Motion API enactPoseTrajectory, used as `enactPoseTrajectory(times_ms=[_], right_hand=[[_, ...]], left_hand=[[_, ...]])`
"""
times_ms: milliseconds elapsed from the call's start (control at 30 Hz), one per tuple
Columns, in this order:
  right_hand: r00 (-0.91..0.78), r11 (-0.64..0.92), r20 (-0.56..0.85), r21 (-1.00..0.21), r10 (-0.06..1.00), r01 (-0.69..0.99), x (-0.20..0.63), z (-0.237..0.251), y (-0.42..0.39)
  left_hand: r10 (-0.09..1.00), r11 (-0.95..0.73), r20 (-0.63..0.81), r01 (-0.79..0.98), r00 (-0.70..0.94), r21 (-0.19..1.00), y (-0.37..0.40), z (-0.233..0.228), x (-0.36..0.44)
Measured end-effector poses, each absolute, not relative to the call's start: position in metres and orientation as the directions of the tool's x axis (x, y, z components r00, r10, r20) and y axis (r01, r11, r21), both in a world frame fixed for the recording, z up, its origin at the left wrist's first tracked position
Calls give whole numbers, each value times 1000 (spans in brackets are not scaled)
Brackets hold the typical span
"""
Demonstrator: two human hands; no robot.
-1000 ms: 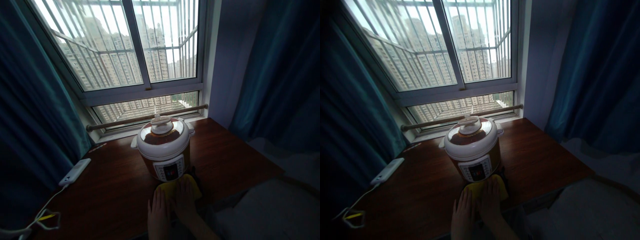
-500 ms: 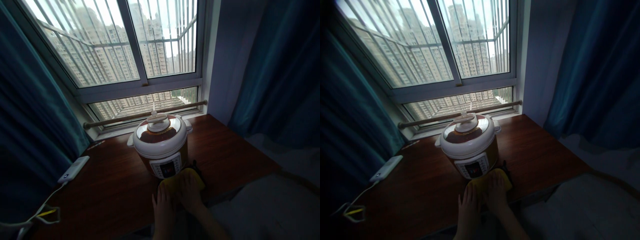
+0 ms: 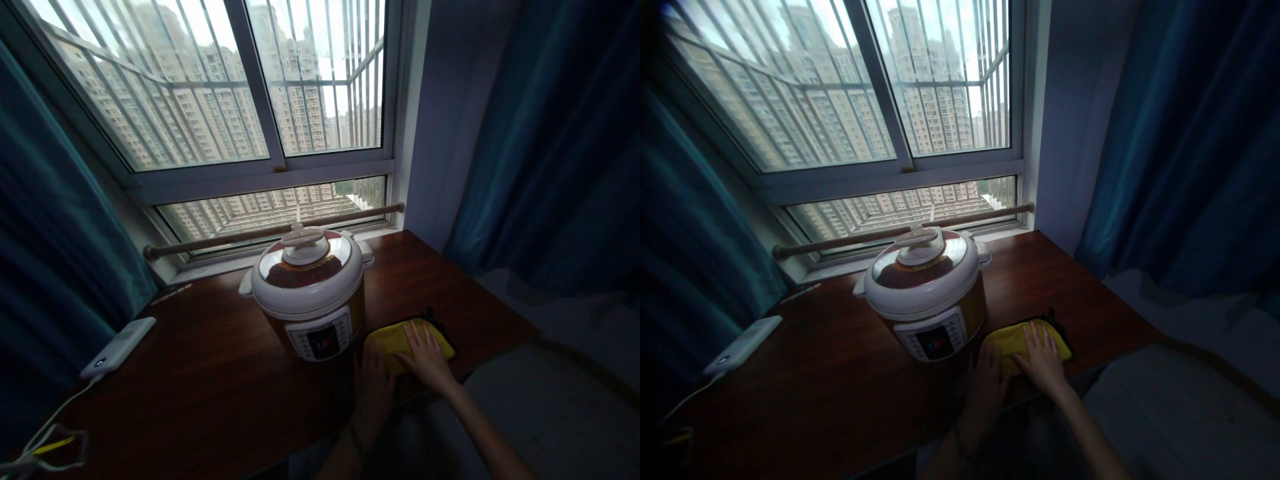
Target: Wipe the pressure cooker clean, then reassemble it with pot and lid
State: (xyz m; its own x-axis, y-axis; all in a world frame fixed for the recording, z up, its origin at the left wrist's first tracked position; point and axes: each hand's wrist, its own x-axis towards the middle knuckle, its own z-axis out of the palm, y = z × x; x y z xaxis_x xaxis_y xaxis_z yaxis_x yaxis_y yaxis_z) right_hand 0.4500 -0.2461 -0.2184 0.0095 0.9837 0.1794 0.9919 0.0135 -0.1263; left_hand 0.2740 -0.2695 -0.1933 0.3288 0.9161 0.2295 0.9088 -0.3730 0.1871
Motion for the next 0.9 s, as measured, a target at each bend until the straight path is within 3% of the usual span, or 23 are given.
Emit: enactPoseTrajectory(times_ms=[133, 300, 467, 667, 900], right_hand=[[49, -32, 172, -101, 984, 994, 471, -218, -239], [48, -31, 200, -91, 979, 995, 456, -221, -249], [-98, 127, 220, -120, 971, 985, 422, -219, -267], [-413, 426, 103, -240, 905, 872, 379, -193, -254], [-429, 406, -5, -317, 903, 857, 378, -178, -223]], left_hand=[[913, -394, 211, 891, 350, 226, -255, -184, 297], [928, -335, 236, 924, 289, 187, -267, -185, 300], [940, -230, 287, 964, 185, 132, -302, -195, 274], [955, -52, 295, 997, 33, 59, -325, -204, 247], [951, -103, 298, 993, 81, 59, -313, -206, 241]])
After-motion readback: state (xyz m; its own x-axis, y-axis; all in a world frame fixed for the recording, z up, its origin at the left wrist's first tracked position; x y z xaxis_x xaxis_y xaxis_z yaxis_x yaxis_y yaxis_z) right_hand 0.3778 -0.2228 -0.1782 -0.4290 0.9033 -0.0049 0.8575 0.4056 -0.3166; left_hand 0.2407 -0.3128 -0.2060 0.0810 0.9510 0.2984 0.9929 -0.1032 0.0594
